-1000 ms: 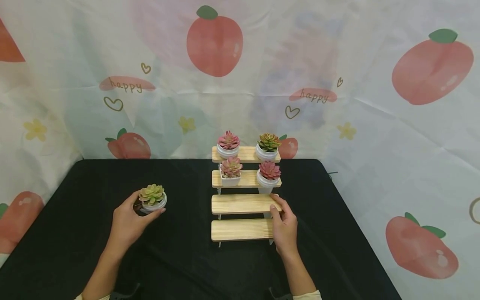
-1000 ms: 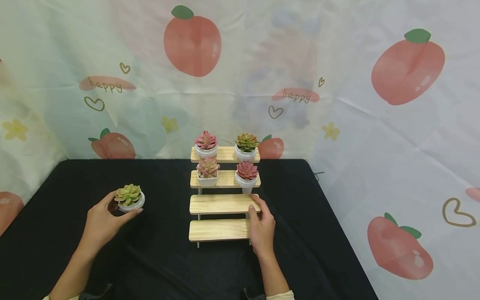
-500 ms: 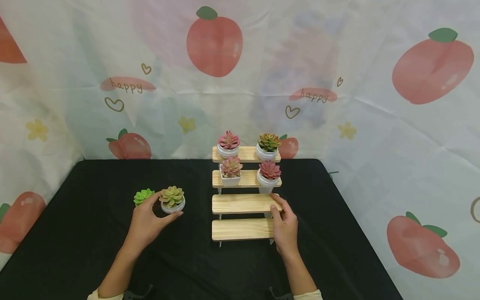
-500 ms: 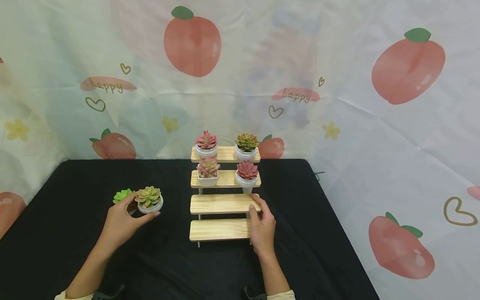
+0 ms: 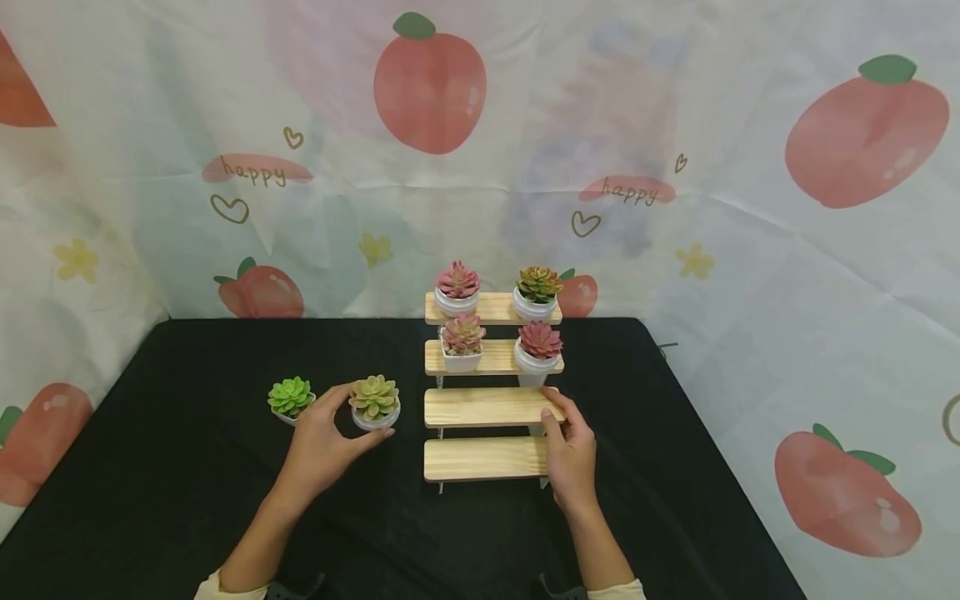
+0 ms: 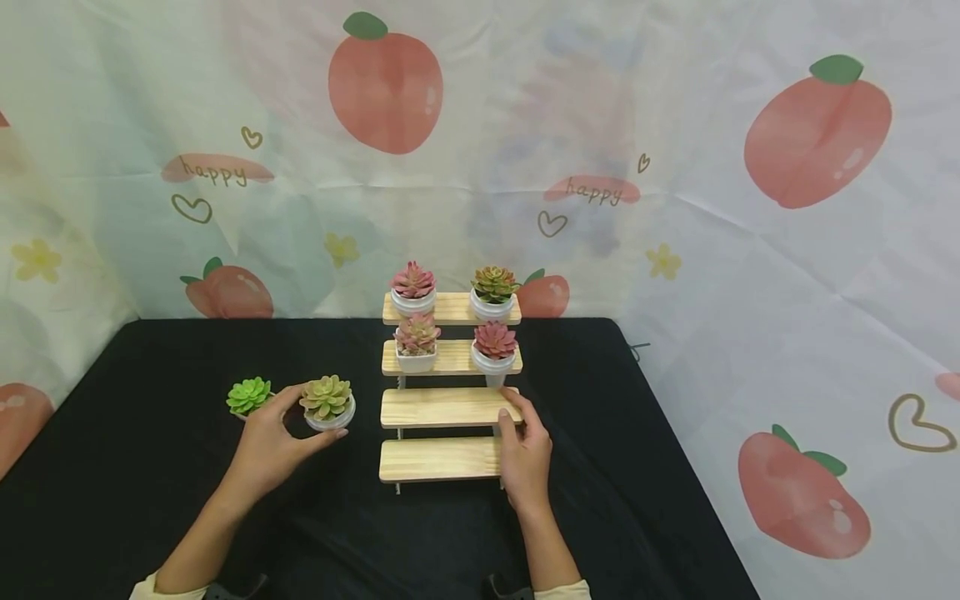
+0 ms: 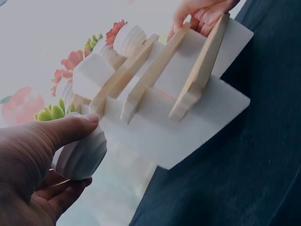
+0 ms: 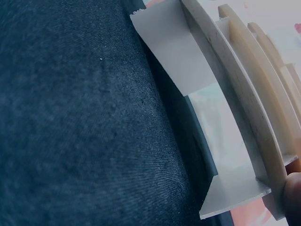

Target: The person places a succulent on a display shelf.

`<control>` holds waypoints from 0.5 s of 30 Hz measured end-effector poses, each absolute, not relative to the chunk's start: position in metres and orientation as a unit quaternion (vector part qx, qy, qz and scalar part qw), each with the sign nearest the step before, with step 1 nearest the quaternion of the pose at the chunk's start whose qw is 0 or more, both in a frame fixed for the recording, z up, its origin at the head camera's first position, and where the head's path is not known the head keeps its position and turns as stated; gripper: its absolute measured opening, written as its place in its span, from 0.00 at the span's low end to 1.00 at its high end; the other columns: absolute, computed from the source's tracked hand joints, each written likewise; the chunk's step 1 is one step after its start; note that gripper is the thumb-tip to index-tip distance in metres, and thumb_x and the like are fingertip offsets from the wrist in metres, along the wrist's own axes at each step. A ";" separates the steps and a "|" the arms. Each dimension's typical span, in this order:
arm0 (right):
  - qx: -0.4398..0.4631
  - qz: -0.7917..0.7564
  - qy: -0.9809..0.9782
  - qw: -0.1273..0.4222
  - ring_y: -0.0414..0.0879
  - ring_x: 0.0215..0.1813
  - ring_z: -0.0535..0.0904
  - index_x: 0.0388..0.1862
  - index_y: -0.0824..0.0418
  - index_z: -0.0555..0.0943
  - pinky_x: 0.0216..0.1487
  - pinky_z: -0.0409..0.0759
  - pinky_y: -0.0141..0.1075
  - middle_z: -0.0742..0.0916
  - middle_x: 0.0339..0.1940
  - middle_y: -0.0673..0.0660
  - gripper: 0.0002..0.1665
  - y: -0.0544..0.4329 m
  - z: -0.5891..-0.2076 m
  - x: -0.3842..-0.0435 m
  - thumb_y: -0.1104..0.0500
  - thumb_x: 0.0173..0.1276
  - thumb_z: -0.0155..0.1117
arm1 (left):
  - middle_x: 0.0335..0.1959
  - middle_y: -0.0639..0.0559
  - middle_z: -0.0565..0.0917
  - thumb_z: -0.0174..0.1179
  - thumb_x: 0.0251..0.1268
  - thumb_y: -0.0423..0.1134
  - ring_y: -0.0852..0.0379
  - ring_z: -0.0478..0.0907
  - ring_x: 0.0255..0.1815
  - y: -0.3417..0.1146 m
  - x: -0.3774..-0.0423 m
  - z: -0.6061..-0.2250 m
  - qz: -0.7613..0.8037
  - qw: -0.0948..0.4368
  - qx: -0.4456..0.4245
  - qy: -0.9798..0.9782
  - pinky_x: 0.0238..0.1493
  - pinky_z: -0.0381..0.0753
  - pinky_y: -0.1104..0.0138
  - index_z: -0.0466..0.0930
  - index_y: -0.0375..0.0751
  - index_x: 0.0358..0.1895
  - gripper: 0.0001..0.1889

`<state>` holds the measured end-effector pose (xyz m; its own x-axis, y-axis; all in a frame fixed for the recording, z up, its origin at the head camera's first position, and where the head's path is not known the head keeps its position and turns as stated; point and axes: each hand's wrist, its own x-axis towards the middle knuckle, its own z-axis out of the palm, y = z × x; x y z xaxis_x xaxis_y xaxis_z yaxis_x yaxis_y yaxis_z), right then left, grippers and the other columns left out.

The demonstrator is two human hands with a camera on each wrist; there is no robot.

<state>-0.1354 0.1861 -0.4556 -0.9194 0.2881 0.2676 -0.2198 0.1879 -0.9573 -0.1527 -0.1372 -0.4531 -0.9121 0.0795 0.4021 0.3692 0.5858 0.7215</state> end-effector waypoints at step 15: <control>-0.032 0.630 -0.751 0.196 0.54 0.66 0.75 0.66 0.72 0.79 0.56 0.72 0.22 0.78 0.69 0.66 0.20 0.185 -0.452 -0.134 0.72 0.79 0.54 | 0.59 0.45 0.81 0.86 0.46 0.41 0.44 0.79 0.62 -0.111 -0.152 -0.444 -0.464 0.165 -0.165 -0.854 0.61 0.76 0.44 0.79 0.38 0.65 0.39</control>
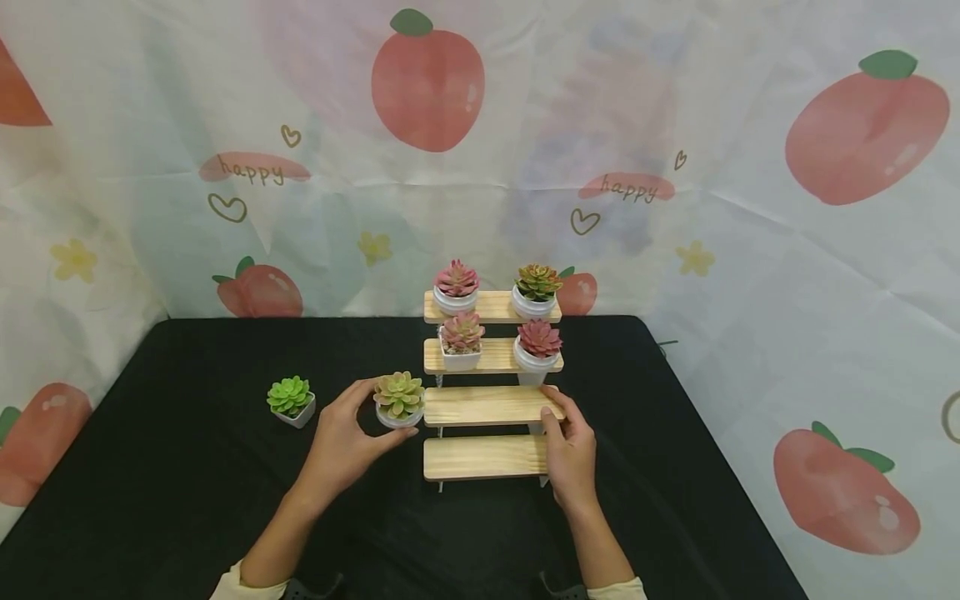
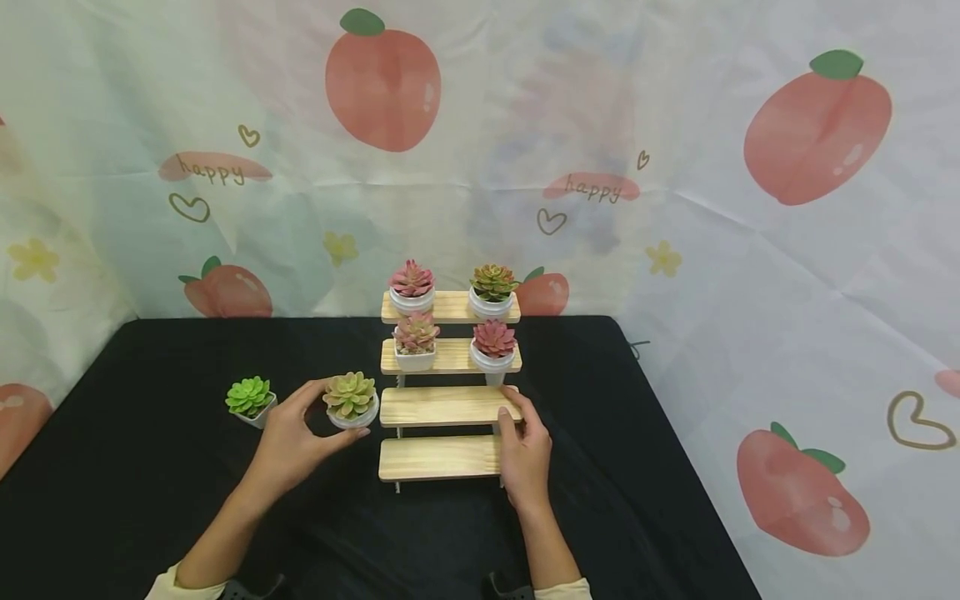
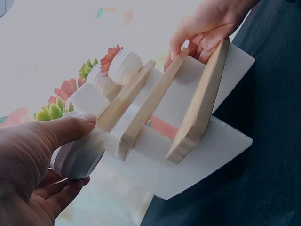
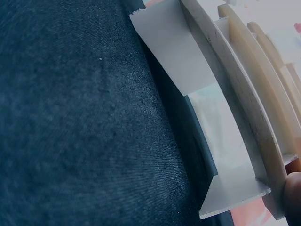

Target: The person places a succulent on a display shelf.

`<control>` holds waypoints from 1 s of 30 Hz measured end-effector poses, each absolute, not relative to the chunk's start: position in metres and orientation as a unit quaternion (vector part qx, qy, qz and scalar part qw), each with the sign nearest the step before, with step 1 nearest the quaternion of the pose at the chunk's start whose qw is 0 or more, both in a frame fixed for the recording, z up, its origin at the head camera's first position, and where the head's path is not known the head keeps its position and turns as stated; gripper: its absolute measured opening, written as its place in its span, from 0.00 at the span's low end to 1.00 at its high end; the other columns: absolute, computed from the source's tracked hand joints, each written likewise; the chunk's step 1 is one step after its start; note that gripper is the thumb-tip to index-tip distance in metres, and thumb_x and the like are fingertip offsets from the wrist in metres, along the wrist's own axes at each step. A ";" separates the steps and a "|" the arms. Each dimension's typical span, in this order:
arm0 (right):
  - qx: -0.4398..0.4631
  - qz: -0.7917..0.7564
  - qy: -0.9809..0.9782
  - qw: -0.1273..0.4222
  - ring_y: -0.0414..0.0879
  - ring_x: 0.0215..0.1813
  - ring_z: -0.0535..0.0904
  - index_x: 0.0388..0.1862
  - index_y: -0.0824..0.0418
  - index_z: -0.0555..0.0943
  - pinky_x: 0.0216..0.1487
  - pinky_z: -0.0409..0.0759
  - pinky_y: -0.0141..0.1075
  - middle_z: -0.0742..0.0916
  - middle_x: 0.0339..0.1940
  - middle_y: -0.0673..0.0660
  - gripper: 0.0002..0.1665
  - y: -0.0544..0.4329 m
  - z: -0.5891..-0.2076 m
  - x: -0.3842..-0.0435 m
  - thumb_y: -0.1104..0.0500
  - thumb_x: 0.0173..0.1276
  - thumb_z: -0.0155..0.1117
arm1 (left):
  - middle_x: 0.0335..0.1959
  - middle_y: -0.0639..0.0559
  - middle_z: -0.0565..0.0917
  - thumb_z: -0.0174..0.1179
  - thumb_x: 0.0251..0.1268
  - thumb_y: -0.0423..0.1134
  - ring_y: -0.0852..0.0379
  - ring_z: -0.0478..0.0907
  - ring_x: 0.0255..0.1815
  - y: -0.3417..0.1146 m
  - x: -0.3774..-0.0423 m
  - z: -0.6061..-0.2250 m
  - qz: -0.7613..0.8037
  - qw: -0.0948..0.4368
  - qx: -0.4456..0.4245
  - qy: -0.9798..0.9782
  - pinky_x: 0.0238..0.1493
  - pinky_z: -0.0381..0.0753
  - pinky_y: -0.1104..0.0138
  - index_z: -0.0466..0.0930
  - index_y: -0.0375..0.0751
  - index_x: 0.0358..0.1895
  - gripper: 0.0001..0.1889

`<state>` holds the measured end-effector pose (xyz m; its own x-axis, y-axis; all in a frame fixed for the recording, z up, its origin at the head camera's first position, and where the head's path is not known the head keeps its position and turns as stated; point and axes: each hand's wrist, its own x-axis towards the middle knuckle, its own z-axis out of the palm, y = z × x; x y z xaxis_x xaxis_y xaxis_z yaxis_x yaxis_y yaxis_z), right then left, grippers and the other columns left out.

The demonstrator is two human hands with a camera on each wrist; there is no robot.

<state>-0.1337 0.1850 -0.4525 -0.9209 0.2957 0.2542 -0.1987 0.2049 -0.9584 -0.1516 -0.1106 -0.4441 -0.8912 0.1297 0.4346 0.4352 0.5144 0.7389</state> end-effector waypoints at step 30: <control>-0.019 0.645 -0.740 0.189 0.51 0.74 0.68 0.67 0.73 0.77 0.66 0.68 0.25 0.76 0.71 0.65 0.20 0.187 -0.454 -0.133 0.72 0.80 0.52 | 0.53 0.49 0.83 0.86 0.45 0.40 0.50 0.82 0.53 -0.060 -0.156 -0.439 -0.487 0.144 -0.201 -0.838 0.52 0.84 0.50 0.82 0.38 0.60 0.36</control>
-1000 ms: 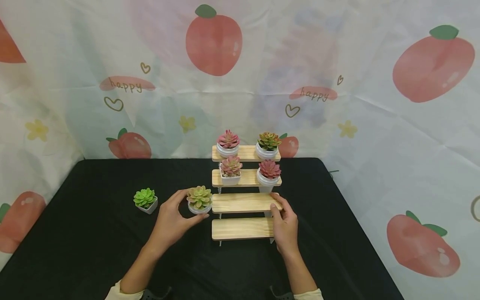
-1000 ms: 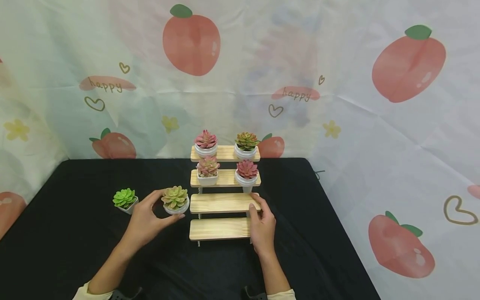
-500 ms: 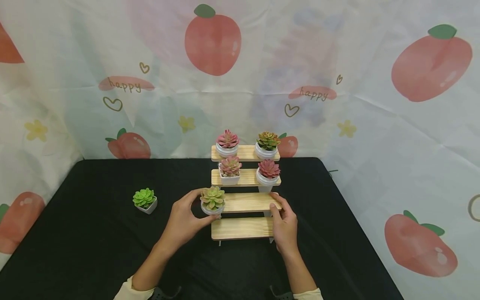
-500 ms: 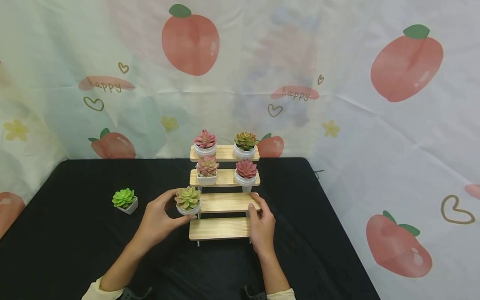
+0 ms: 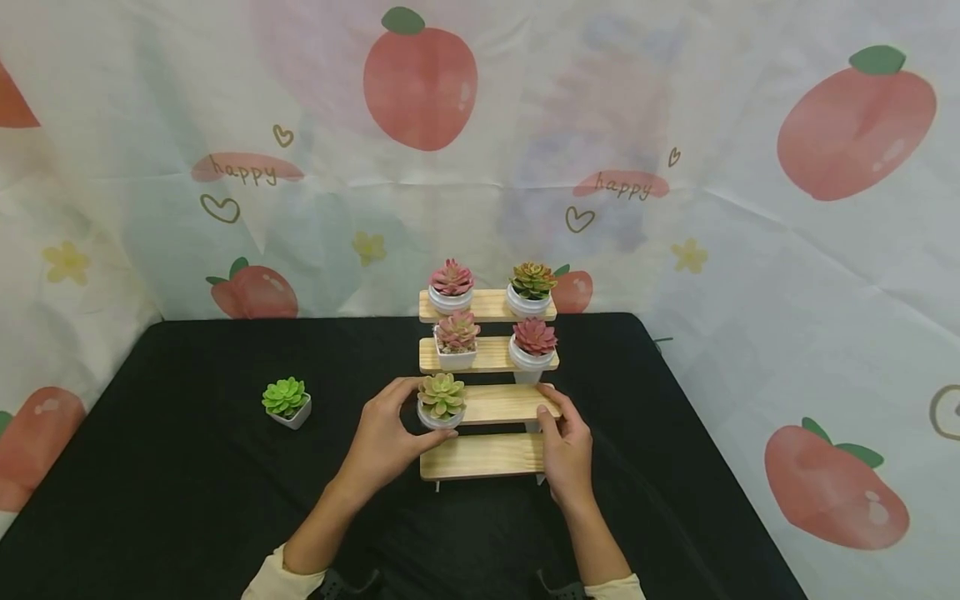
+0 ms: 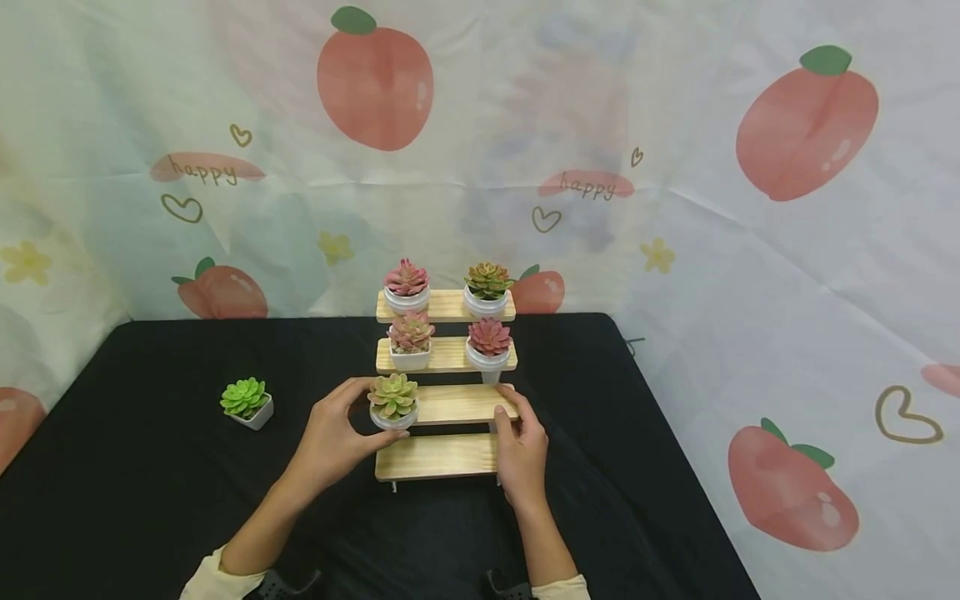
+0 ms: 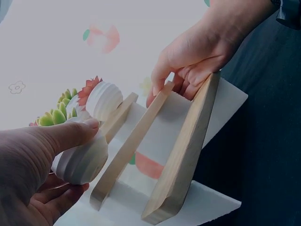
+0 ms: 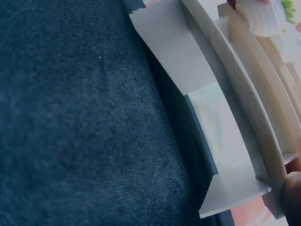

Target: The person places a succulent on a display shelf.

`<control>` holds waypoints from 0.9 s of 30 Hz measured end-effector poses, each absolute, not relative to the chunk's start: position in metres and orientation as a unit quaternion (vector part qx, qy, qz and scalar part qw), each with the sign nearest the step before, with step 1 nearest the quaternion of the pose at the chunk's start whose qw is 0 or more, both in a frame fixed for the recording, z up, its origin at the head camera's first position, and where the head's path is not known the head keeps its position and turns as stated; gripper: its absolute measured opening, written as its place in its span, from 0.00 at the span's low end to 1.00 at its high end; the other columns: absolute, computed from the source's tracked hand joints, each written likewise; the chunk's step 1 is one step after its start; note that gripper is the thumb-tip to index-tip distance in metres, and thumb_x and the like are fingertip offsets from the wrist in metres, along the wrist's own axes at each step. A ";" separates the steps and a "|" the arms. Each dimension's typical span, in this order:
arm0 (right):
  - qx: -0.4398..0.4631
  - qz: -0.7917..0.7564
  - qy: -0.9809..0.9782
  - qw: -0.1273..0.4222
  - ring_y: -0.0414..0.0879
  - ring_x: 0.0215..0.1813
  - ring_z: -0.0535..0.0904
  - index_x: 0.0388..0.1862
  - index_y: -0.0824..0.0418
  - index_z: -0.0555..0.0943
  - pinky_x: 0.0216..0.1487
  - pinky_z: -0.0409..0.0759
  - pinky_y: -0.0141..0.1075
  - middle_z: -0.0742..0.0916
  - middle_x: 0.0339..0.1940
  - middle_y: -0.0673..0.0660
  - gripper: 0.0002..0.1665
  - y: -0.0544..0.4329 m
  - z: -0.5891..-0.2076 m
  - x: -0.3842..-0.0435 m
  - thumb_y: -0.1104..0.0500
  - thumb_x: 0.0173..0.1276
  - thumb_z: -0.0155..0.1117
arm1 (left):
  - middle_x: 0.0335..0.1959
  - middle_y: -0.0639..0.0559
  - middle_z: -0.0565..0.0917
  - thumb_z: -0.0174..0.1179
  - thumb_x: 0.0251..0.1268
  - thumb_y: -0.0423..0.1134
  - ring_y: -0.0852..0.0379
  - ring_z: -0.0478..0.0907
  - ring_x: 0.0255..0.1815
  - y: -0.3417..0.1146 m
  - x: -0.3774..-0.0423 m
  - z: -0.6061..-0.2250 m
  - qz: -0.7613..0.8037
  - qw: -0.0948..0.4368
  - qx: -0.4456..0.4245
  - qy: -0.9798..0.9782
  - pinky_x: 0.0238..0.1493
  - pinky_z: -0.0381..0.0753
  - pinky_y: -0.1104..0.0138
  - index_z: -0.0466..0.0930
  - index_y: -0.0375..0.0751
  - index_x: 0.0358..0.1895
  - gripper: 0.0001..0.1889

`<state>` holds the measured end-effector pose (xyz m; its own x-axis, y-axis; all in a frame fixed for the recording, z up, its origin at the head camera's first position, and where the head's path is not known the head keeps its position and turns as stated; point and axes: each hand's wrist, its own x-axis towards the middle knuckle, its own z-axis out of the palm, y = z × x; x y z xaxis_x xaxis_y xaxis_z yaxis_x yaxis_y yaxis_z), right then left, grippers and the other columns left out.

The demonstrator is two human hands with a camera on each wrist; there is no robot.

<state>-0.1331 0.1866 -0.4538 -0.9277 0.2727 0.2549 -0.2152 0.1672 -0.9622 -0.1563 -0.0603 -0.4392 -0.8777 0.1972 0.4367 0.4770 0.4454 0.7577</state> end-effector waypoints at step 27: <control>-0.023 0.637 -0.748 0.183 0.51 0.75 0.67 0.68 0.72 0.77 0.74 0.63 0.51 0.75 0.72 0.64 0.20 0.187 -0.454 -0.133 0.70 0.80 0.53 | 0.54 0.48 0.83 0.86 0.46 0.43 0.49 0.81 0.55 -0.048 -0.162 -0.444 -0.474 0.146 -0.188 -0.848 0.56 0.81 0.50 0.81 0.37 0.61 0.36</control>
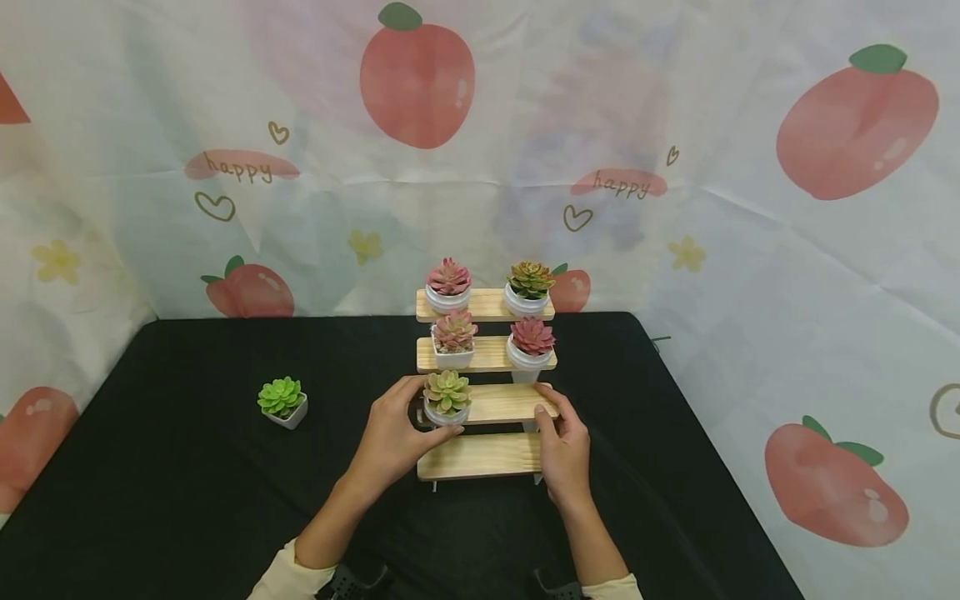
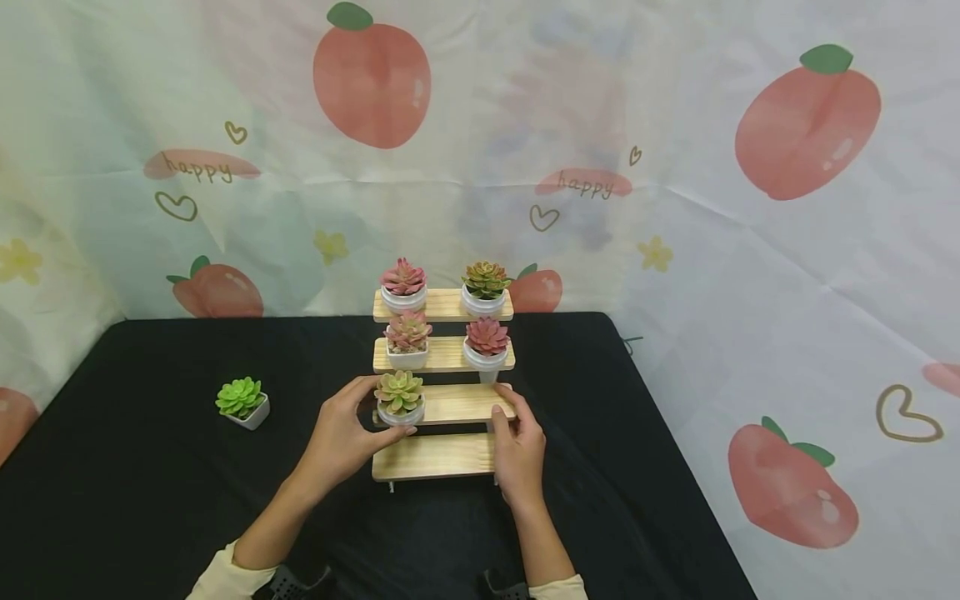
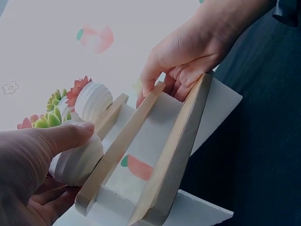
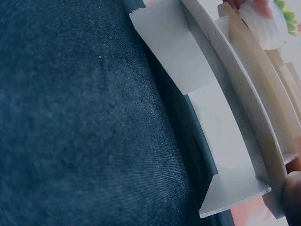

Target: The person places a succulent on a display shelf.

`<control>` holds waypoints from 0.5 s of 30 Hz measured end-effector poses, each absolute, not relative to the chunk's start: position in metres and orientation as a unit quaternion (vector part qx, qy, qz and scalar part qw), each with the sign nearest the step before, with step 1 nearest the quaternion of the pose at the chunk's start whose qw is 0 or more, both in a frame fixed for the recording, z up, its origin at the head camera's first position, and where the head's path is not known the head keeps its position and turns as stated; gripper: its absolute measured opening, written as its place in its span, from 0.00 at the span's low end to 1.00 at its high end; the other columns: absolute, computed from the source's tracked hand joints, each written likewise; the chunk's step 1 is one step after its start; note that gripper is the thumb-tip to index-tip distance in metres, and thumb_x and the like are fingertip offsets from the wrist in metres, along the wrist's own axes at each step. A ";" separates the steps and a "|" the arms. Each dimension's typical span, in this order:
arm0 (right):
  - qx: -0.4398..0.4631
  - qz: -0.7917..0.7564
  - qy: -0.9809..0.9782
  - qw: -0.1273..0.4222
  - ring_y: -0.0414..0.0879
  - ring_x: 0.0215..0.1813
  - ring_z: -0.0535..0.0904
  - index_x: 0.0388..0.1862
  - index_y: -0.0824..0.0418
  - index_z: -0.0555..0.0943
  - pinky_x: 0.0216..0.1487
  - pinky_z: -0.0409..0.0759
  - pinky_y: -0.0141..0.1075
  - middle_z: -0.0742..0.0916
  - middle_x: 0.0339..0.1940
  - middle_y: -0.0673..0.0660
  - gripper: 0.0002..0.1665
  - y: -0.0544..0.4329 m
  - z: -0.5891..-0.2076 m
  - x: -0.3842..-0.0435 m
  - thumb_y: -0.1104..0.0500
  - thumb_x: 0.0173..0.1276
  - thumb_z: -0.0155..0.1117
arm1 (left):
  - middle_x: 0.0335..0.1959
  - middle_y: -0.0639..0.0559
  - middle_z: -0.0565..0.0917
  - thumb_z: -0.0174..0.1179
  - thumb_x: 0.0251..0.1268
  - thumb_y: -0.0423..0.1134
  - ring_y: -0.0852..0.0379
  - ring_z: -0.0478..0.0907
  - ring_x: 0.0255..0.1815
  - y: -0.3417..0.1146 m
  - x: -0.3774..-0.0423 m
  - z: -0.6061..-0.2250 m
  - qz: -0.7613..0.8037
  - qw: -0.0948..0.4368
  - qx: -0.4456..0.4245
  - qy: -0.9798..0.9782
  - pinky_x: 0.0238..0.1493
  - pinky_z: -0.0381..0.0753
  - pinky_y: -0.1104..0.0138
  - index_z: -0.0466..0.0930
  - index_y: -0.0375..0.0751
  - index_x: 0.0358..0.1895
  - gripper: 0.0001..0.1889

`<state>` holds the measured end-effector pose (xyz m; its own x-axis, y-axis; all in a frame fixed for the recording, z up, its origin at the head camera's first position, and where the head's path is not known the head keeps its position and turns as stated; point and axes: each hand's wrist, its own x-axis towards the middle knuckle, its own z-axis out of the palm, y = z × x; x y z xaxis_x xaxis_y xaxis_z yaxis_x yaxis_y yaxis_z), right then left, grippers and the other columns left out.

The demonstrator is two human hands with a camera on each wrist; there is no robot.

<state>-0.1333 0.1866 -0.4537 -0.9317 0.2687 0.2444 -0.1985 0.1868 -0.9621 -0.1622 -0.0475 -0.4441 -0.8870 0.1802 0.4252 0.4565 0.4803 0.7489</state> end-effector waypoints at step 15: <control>-0.025 0.641 -0.745 0.184 0.50 0.74 0.68 0.67 0.72 0.77 0.66 0.67 0.25 0.76 0.72 0.64 0.20 0.186 -0.453 -0.134 0.70 0.80 0.53 | 0.54 0.47 0.82 0.85 0.48 0.42 0.52 0.80 0.50 -0.047 -0.162 -0.444 -0.478 0.141 -0.188 -0.846 0.46 0.82 0.55 0.80 0.36 0.63 0.37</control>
<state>-0.1338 0.1863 -0.4532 -0.9307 0.2737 0.2425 -0.1988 0.1779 -0.9638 -0.1622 -0.0468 -0.4444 -0.8895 0.1838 0.4183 0.4531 0.4723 0.7560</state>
